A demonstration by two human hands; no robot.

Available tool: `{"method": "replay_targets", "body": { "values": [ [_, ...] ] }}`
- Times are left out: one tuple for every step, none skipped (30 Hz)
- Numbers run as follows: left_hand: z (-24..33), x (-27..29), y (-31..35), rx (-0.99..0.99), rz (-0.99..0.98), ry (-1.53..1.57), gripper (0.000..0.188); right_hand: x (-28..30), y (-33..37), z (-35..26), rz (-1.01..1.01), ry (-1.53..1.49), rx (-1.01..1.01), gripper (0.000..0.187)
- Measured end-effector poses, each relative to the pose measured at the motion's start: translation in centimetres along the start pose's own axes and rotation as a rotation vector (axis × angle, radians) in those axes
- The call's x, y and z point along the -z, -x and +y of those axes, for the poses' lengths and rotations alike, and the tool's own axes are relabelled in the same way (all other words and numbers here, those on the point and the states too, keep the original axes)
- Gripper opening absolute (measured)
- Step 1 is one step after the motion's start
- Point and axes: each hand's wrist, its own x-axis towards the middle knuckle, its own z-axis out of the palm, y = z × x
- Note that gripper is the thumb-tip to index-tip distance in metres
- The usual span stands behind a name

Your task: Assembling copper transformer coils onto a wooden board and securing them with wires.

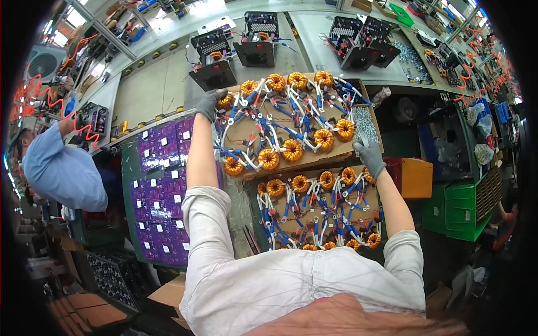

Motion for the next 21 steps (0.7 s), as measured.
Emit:
{"method": "replay_targets", "body": {
  "values": [
    [0.3,-0.3,0.3,-0.015,-0.005,-0.05,0.03,-0.2,-0.2,0.9,0.049,0.071,0.055,0.014],
    [1.1,-0.7,0.7,-0.05,0.057,-0.367,0.039,0.0,-0.2,1.5,0.063,0.1,-0.01,0.016],
    [1.9,-1.1,1.3,-0.086,0.119,-0.685,0.047,0.1,-0.3,2.5,0.062,0.1,-0.019,0.016],
    [2.4,-0.8,1.9,-0.082,0.127,-0.688,0.047,-0.6,-0.1,2.7,0.107,0.023,-0.001,0.016],
    [2.9,-0.4,2.7,-0.192,0.297,-0.848,0.054,-1.2,0.1,2.9,0.15,-0.055,0.018,0.016],
    [3.4,0.2,3.7,-0.304,0.472,-1.006,0.062,-1.5,0.2,2.9,0.17,-0.052,-0.024,0.017],
    [3.7,0.4,4.8,-0.302,0.472,-1.008,0.062,-1.8,0.8,2.0,0.168,-0.053,-0.026,0.017],
    [4.0,0.9,6.3,-0.436,0.561,-0.807,0.062,-2.0,1.4,1.4,0.186,-0.043,-0.073,0.017],
    [4.1,1.3,8.0,-0.565,0.645,-0.6,0.062,-2.2,1.8,1.0,0.203,-0.031,-0.119,0.018],
    [4.1,1.0,10.0,-0.65,0.703,-0.444,0.059,-1.8,2.1,1.4,0.234,-0.045,-0.081,0.019],
    [3.7,0.5,12.6,-0.728,0.761,-0.289,0.057,-1.6,3.3,0.9,0.23,-0.047,-0.08,0.019],
    [4.0,-1.2,15.3,-0.707,0.785,-0.141,0.05,-0.8,4.9,-0.2,0.244,-0.236,-0.134,0.02],
    [3.9,-3.4,18.7,-0.793,0.841,0.023,0.044,-0.2,6.4,-1.1,0.249,-0.428,-0.183,0.021],
    [3.0,-3.7,21.2,-0.803,0.921,0.157,0.036,-0.8,7.8,-1.9,0.199,-0.579,-0.086,0.024],
    [2.8,-6.7,24.9,-0.694,0.868,0.231,0.03,-1.3,9.0,-2.8,0.209,-0.581,-0.084,0.024],
    [0.5,-7.5,26.9,-0.614,0.834,0.123,0.028,-2.7,10.4,-4.1,0.113,-0.789,-0.033,0.025],
    [-2.3,-9.9,28.2,-0.668,0.717,0.149,0.028,-4.2,11.9,-5.4,0.015,-0.99,0.019,0.026],
    [-4.5,-14.0,29.8,-0.427,0.49,0.561,0.028,-5.8,13.2,-6.3,0.01,-1.048,0.063,0.027],
    [-8.4,-15.8,30.2,-0.317,0.254,0.588,0.028,-7.8,14.5,-7.3,-0.011,-1.106,0.106,0.027],
    [-9.7,-19.2,32.0,-0.073,0.049,0.931,0.025,-9.2,15.8,-8.0,-0.027,-1.113,0.097,0.026],
    [-11.6,-20.8,33.1,0.2,-0.197,1.224,0.031,-10.4,17.3,-8.4,-0.038,-1.121,0.09,0.026]
  ]
}}
